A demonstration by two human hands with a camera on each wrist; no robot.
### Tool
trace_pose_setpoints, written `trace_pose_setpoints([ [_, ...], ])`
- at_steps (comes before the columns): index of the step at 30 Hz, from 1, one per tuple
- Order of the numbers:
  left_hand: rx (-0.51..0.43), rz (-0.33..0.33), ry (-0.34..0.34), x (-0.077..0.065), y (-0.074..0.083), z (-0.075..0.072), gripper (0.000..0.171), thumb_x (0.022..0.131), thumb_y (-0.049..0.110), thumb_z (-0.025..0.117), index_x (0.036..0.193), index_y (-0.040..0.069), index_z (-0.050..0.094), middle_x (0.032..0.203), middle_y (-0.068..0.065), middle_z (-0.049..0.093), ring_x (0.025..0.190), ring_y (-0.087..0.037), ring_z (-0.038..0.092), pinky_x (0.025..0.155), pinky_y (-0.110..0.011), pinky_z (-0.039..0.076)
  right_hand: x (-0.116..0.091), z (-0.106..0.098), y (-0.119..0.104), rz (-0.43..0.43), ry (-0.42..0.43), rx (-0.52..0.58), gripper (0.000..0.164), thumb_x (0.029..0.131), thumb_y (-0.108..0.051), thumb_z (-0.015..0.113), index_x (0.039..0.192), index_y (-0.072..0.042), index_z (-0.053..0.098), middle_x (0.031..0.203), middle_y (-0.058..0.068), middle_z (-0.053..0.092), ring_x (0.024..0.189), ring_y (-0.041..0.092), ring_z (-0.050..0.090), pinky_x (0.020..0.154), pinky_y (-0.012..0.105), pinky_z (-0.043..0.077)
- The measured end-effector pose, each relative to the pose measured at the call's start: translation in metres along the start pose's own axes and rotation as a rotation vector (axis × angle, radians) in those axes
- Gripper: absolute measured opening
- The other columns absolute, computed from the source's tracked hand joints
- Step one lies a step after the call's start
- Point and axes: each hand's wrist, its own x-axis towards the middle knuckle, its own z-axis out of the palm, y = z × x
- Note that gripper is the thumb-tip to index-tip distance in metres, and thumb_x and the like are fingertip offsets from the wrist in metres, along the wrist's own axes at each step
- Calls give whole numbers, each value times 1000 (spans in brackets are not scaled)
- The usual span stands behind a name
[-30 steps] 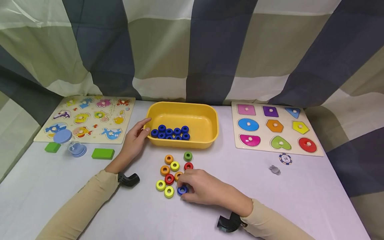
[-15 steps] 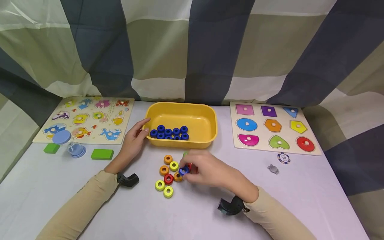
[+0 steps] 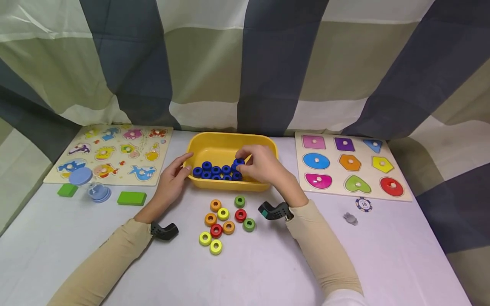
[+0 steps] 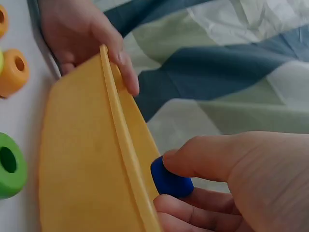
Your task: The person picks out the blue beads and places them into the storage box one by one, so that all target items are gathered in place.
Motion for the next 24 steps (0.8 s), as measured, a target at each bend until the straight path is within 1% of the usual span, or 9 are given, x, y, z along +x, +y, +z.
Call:
trace_pose_setpoints([
  [3, 4, 3, -2, 0, 0, 1, 41, 101, 23, 47, 141, 20, 51, 152, 0, 44, 143, -20, 37, 116, -41, 37, 8, 3, 5, 33, 5, 2, 22, 84, -14, 74, 105, -7, 70, 105, 10, 69, 77, 21, 60, 70, 29, 54],
  [6, 6, -2, -6, -1, 1, 0, 41, 100, 24, 47, 141, 21, 51, 152, 1, 44, 144, -18, 36, 117, -39, 36, 11, 7, 9, 60, 0, -12, 22, 84, -13, 74, 105, -8, 70, 105, 9, 69, 78, 21, 59, 71, 29, 54],
  [13, 7, -1, -5, -1, 1, -1, 40, 101, 25, 47, 141, 21, 50, 152, 2, 44, 144, -17, 36, 117, -39, 35, 13, 13, 14, 88, -37, -45, 24, 84, -14, 74, 106, -7, 70, 104, 10, 69, 78, 20, 58, 71, 28, 53],
  [18, 6, 7, -4, -1, 1, -1, 40, 101, 24, 47, 140, 20, 51, 151, 1, 45, 144, -18, 36, 117, -40, 36, 14, 16, 17, 116, -54, -77, 26, 84, -15, 73, 108, -7, 69, 102, 10, 68, 82, 22, 59, 75, 31, 55],
  [24, 4, 14, -4, 0, 0, 0, 40, 101, 23, 47, 141, 20, 51, 151, 1, 45, 143, -19, 36, 116, -40, 36, 16, 19, 21, 160, -100, -132, 29, 82, -14, 71, 110, -5, 68, 102, 11, 68, 88, 23, 58, 81, 35, 54],
])
